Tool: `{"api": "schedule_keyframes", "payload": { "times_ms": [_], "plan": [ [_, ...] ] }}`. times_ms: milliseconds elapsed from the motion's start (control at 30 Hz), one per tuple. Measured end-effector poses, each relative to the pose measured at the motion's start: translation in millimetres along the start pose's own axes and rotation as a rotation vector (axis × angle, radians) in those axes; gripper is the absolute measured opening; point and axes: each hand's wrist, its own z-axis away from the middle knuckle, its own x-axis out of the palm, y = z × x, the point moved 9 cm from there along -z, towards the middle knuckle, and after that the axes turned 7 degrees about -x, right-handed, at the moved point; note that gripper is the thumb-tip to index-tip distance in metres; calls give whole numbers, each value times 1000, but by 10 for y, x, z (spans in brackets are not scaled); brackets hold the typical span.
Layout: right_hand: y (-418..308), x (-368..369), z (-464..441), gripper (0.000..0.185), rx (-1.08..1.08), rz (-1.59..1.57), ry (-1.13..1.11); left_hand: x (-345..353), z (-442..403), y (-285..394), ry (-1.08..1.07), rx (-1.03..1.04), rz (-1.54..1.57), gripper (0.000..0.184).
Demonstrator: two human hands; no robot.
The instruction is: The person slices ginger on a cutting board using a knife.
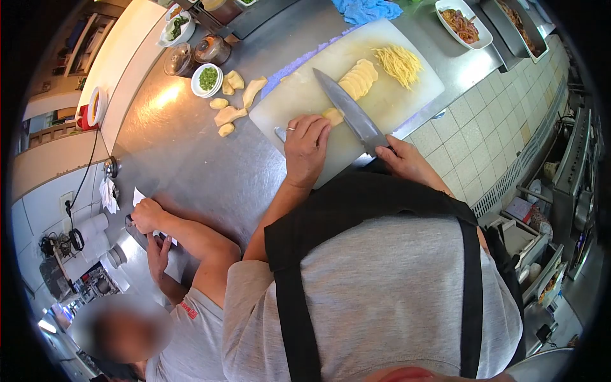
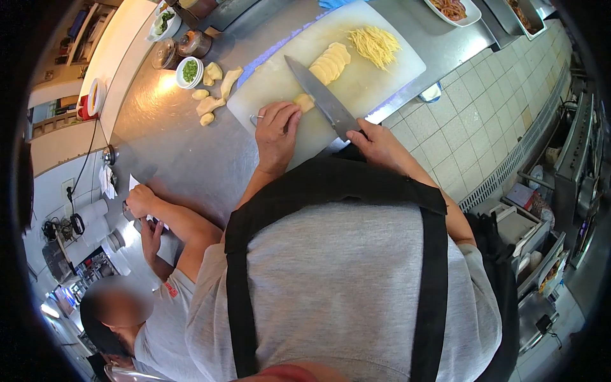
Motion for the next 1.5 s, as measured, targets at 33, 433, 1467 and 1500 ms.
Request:
{"api": "schedule_keyframes", "payload": {
  "times_ms": [33,433,1467,1500],
  "plan": [
    [-26,5,16,34,-16,10,-15,4,5,-9,5,0,2,15],
    [-77,-89,-14,33,-29,205,65,4,14,-20,-3,-15,8,16],
    [-66,40,-80,32,72,38,-38,4,15,-27,-14,-7,36,14],
    [-118,34,-38,32,45,49,-33,5,14,-29,-10,-10,40,14]
  ]
}}
